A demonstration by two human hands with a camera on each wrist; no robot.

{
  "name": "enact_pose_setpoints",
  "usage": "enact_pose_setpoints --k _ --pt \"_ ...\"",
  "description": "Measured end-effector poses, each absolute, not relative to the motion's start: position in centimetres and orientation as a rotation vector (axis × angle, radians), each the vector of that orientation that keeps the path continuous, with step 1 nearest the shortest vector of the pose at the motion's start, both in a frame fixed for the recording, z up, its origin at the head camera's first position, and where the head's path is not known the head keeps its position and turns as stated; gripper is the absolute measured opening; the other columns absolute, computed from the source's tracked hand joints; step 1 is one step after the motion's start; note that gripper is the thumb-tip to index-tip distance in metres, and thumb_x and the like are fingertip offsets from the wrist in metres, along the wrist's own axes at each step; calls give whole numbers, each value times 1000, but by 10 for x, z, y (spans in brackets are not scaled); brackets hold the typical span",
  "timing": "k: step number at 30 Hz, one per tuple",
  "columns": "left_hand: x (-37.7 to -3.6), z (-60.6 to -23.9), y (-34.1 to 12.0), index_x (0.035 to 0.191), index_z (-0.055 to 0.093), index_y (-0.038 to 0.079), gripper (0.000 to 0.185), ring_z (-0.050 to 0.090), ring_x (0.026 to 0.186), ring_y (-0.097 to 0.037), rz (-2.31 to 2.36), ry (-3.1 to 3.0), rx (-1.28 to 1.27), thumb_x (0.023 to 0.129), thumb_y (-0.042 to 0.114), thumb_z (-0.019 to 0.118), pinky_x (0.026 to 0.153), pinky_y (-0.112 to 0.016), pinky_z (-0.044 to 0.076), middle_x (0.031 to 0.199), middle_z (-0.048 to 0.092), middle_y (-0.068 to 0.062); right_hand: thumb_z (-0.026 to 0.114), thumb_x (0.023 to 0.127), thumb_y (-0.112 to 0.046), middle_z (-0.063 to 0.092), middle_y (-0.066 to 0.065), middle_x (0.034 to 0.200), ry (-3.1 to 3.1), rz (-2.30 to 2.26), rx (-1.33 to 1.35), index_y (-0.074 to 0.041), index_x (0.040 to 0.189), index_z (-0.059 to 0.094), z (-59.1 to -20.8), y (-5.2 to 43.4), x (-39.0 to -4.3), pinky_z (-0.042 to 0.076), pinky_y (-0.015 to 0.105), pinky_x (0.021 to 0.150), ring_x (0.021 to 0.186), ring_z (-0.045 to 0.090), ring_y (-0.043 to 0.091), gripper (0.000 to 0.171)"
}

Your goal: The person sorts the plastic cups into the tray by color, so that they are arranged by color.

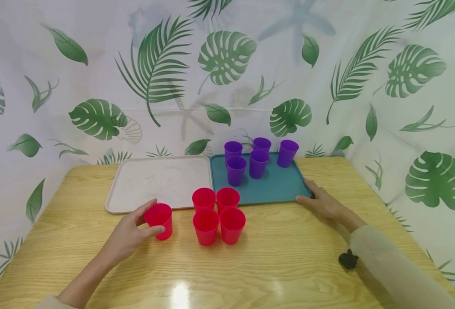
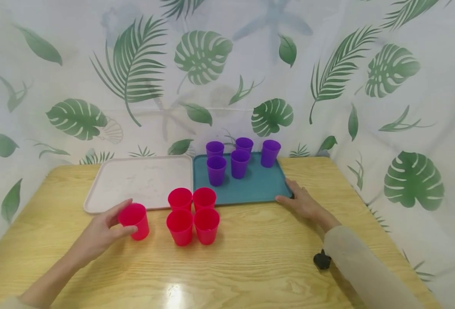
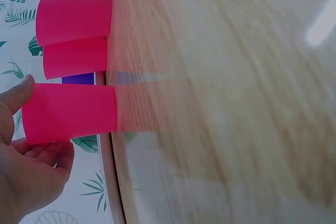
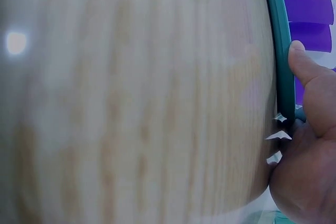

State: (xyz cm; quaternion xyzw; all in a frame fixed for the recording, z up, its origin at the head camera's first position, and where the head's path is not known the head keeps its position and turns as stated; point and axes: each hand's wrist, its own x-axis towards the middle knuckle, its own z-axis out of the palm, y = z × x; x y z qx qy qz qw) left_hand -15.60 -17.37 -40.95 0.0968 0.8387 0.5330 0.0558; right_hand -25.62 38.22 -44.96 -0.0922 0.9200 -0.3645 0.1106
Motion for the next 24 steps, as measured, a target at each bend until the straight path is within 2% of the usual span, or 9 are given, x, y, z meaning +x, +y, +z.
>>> enact_pose_setpoints --k 6,10,18,24 --pt "-154 -410 -174 158 40 3 81 52 135 -40 1581 2608 261 93 29 80 94 -19 52 159 43 -18 56 104 -49 -1 32 168 2711 -1072 -273 -4 166 3 -452 384 -258 -11 67 119 152 -11 53 93" --pt "-156 -404 -177 159 40 6 81 49 137 -41 1594 2627 249 94 33 78 92 -16 51 161 42 -15 56 105 -48 -2 33 167 2711 -1070 -290 -3 166 2 -453 384 -256 -11 70 117 150 -13 55 93" --pt "-169 -389 -187 161 35 7 81 53 135 -40 1699 2608 259 96 28 77 88 -13 52 156 47 -19 56 105 -48 -2 33 167 2715 -1058 -260 -3 166 2 -453 385 -256 -8 73 116 150 -13 56 93" --pt "-185 -378 -196 162 32 6 80 54 131 -40 1706 2641 235 98 29 74 84 -15 54 150 51 -23 53 103 -59 -3 27 170 2712 -1001 -214 -8 167 0 -458 390 -262 -5 74 116 151 -14 54 97"
